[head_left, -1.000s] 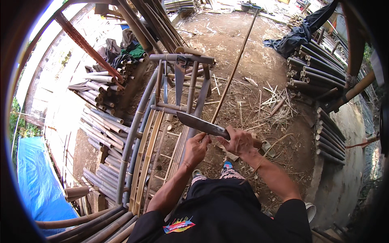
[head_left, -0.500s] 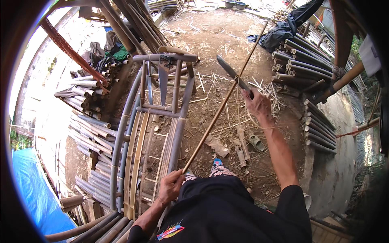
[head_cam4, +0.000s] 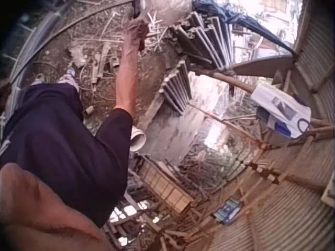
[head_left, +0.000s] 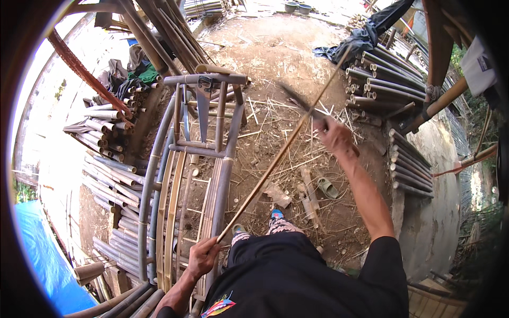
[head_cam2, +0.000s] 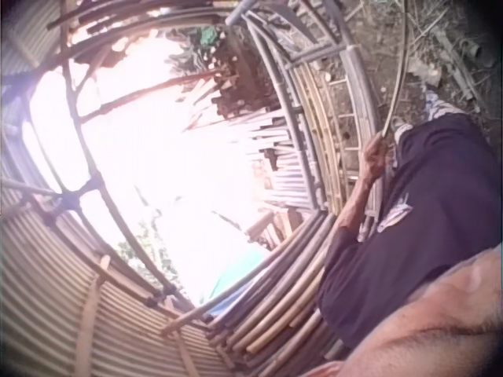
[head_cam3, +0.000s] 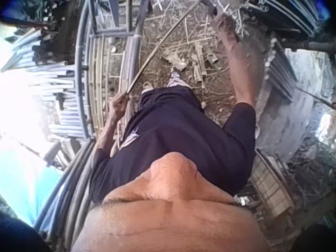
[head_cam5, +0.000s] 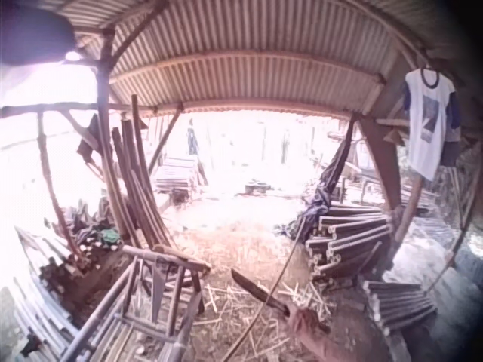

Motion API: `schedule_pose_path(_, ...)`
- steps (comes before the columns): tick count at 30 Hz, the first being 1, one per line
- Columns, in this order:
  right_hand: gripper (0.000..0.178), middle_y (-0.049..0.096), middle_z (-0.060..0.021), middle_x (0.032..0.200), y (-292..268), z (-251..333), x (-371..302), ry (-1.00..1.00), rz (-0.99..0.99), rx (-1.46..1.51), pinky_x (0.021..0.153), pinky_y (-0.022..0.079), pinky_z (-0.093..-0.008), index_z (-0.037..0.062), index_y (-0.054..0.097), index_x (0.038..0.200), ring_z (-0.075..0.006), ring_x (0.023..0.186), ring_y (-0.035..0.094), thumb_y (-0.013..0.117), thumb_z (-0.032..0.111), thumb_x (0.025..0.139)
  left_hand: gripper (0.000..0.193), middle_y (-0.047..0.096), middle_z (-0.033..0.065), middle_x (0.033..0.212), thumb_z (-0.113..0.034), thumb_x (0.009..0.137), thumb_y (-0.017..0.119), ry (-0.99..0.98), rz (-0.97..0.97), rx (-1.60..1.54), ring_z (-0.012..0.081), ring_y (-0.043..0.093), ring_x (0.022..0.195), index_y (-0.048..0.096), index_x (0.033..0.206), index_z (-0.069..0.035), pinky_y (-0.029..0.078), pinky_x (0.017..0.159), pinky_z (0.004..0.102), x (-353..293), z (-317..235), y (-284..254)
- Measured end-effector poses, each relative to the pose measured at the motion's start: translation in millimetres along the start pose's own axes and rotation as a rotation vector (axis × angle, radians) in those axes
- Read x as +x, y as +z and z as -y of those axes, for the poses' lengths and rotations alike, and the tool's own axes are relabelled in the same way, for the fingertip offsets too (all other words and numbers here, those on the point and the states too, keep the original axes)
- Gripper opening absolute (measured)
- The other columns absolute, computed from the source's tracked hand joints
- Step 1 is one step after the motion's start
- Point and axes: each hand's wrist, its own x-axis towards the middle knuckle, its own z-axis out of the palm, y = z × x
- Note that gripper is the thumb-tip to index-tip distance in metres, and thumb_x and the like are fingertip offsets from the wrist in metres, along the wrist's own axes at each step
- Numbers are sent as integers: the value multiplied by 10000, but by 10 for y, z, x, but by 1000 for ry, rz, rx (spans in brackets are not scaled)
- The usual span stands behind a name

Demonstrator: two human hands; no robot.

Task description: The person uses a large knife to shave and smooth the edges of long bamboo strips, frequently turning the strips over and repeating the shaving motion by hand.

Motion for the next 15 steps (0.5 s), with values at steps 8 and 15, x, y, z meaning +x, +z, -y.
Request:
schedule_pose_path(8, 721, 672, -263, 916, -578, -635, 413, 344, 53, -214, 785, 502, -516, 75, 646, 1027, -448, 933, 638, 362, 722, 884, 228, 621, 148, 645, -226, 900, 630, -156, -35, 45, 278, 649, 614, 684, 851, -10, 486, 577, 349, -677, 973, -2)
schedule_pose_path(15, 806, 606, -265, 1196, -1110, -1339, 585, 749, -13, -210, 943, 455, -499, 50, 630, 1192, -447, 1145, 552, 343, 732, 873, 275, 592, 201, 692, -266, 936, 497, -239, 8, 390, 427, 592, 674, 609, 796, -58, 455, 600, 502, -1472, 1947, -374)
